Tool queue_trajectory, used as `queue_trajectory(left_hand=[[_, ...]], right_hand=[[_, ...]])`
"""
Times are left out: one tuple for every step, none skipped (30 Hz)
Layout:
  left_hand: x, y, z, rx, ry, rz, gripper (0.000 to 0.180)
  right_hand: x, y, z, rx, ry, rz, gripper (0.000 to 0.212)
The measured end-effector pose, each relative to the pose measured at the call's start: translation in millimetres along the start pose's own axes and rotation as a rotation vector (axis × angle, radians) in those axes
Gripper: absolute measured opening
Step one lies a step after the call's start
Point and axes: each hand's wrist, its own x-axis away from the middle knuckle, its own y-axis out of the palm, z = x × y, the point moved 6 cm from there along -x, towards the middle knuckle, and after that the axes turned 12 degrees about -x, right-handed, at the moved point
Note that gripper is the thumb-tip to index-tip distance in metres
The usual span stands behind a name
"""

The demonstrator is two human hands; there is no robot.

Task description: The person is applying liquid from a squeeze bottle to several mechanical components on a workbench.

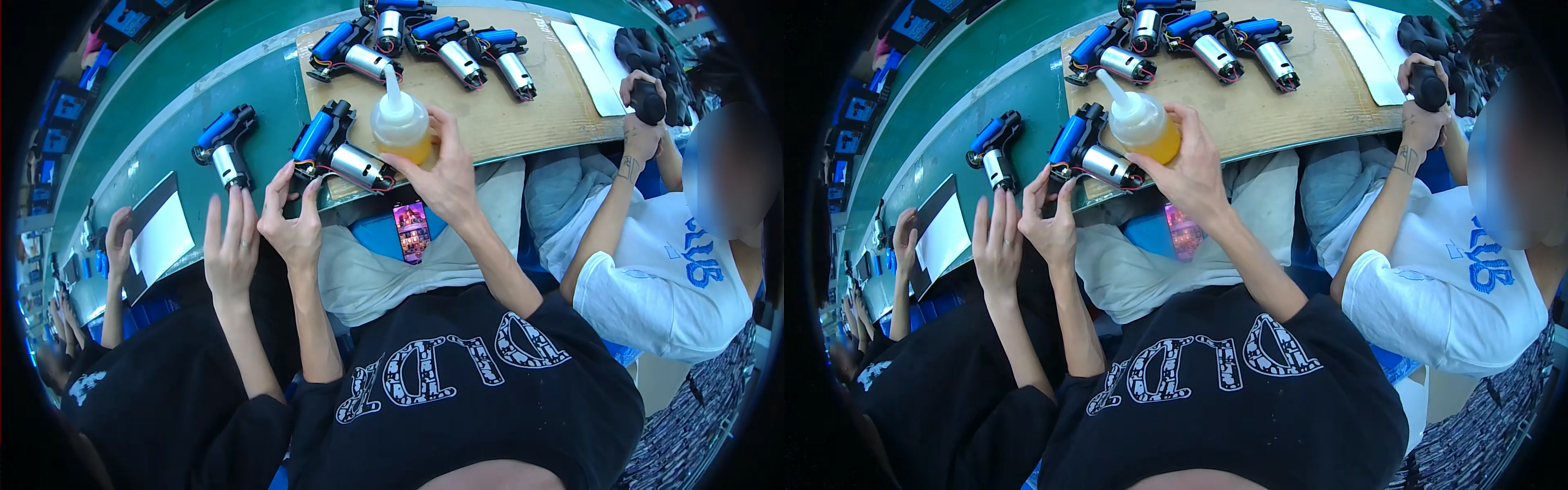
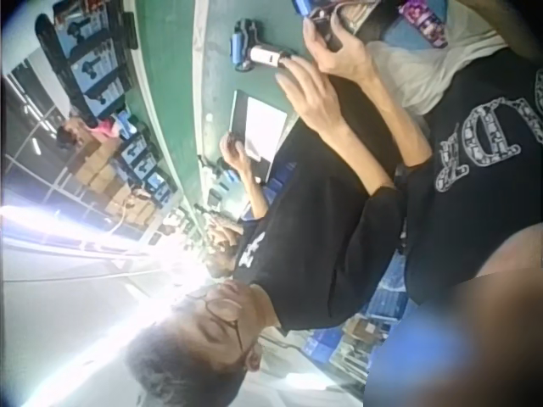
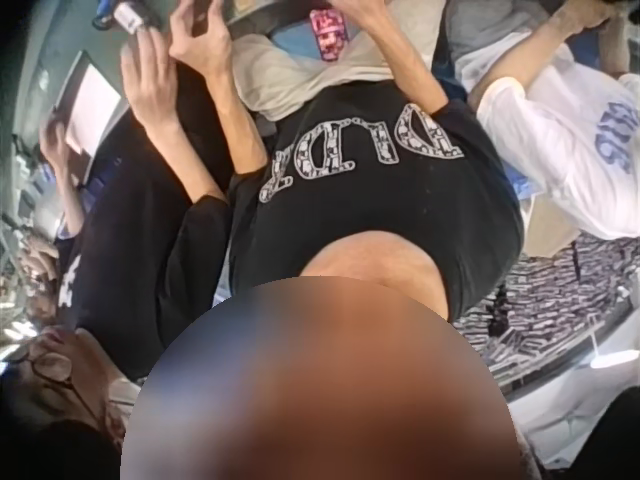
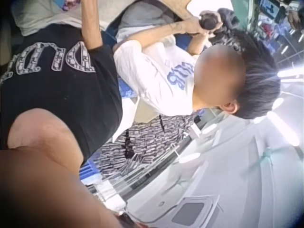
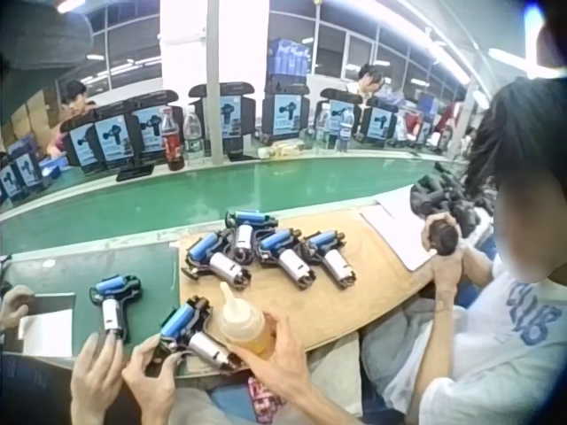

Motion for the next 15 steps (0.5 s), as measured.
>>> queue_trajectory(left_hand=[[2.2, 0.1, -0.8, 0.013, -0.016, -0.001, 0.041], [1.6, -0.1, 1.0, -0.005, -0.003, -0.001, 0.042], [2.9, -0.2, 2.7, -0.007, -0.007, -0.005, 0.042], [2.6, 1.3, 4.2, -0.003, 0.013, -0.001, 0.041], [2.3, 2.9, 5.7, 0.002, 0.033, 0.004, 0.041], [-0.1, 6.2, 9.4, 0.01, 0.033, -0.003, 0.041], [-0.2, 7.5, 10.8, 0.011, 0.043, -0.013, 0.041], [0.2, 9.1, 11.9, 0.011, 0.053, -0.023, 0.04], [0.1, 14.2, 14.5, 0.018, 0.055, -0.027, 0.04], [0.5, 16.3, 15.8, 0.025, 0.056, -0.026, 0.04], [0.8, 17.3, 16.4, 0.031, 0.058, -0.025, 0.04], [2.0, 16.9, 18.3, -0.014, 0.072, -0.039, 0.04], [1.3, 16.6, 19.1, -0.014, 0.071, -0.041, 0.04], [0.8, 15.8, 21.8, -0.039, 0.107, -0.039, 0.041], [0.8, 17.1, 24.7, -0.06, 0.145, -0.04, 0.041]], right_hand=[[6.2, -7.1, -5.3, 0.002, -0.005, 0.004, 0.072], [11.7, -14.6, -10.2, 0.005, -0.009, 0.009, 0.071], [17.6, -23.9, -13.9, 0.006, -0.004, 0.008, 0.071], [21.1, -32.6, -20.0, 0.016, -0.055, 0.002, 0.07], [25.1, -40.5, -27.0, 0.027, -0.106, -0.006, 0.07], [29.1, -50.1, -35.2, 0.034, -0.103, 0.001, 0.07], [34.0, -55.3, -40.4, -0.013, -0.079, 0.001, 0.071], [38.5, -60.0, -45.0, -0.061, -0.054, 0.0, 0.072], [43.2, -67.6, -51.0, -0.055, -0.054, 0.006, 0.072], [47.5, -71.9, -56.8, -0.005, -0.065, 0.004, 0.072], [48.9, -75.3, -61.5, 0.044, -0.076, 0.002, 0.072], [48.2, -79.8, -65.4, 0.045, -0.074, 0.002, 0.072], [48.0, -81.2, -74.8, 0.159, -0.168, -0.024, 0.069], [48.5, -79.7, -83.2, 0.272, -0.263, -0.052, 0.066], [48.4, -80.2, -85.7, 0.275, -0.26, -0.048, 0.066]])
